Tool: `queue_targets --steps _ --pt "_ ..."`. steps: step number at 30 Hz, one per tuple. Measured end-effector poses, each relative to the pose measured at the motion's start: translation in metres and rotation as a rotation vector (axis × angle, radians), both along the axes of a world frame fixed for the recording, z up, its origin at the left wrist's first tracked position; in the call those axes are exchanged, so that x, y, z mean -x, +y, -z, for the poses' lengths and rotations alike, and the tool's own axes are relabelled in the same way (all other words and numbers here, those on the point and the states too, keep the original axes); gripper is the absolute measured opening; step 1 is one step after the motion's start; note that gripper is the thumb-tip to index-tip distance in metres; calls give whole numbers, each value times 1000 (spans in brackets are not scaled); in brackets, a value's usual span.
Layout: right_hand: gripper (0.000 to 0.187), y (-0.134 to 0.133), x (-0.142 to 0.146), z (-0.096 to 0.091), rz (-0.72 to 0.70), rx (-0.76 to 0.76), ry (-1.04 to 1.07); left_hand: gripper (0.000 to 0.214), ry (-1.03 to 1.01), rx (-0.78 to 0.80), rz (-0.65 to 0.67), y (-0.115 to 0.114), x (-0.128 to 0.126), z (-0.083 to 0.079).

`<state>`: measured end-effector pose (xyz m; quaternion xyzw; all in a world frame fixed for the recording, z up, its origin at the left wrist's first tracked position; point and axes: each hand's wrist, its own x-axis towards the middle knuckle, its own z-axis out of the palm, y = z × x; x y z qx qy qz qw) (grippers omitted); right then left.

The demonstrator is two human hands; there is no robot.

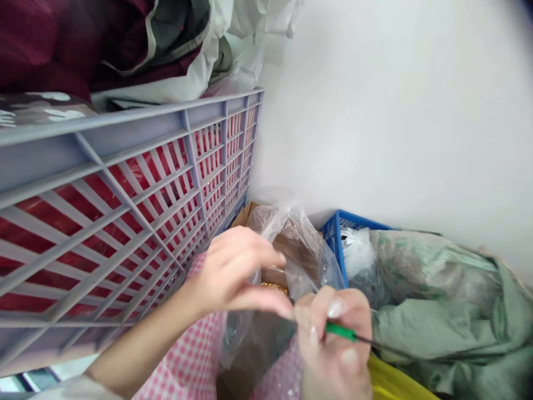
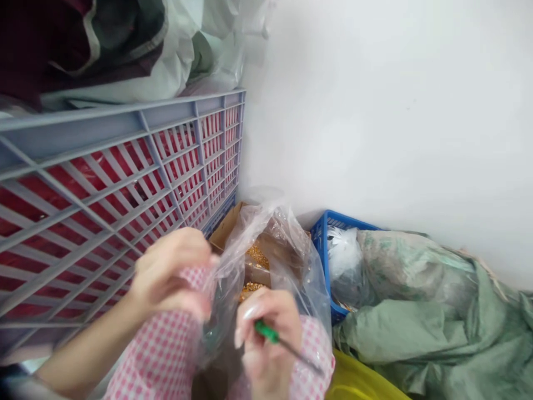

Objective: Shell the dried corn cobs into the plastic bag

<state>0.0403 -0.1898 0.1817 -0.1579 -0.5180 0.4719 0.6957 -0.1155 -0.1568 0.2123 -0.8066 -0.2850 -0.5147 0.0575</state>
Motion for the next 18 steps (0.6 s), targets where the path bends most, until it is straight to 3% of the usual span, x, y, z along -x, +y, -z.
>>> queue_targets --steps 3,5,6,8,10,12,15,18 --pt "18 8 -31 20 194 140 26 60 129 666 -299 10 2 76" --pt "17 12 -55 42 393 289 -103 79 254 972 -446 11 0 131" --pt "20 12 -66 56 477 411 -255 84 315 1075 -517 10 -1 154" --pt "27 8 -84 83 542 642 -590 82 398 1079 -593 8 -6 186" --pt "34 0 -93 106 498 766 -790 73 398 1117 -602 7 -12 200" --pt "39 -13 -92 124 438 821 -849 66 265 1182 -507 10 -18 203" --pt "44 -35 -78 143 314 846 -855 66 -95 1245 -283 20 -21 199" --pt "50 -57 -62 165 229 867 -1050 63 -399 1211 -152 35 -19 188"
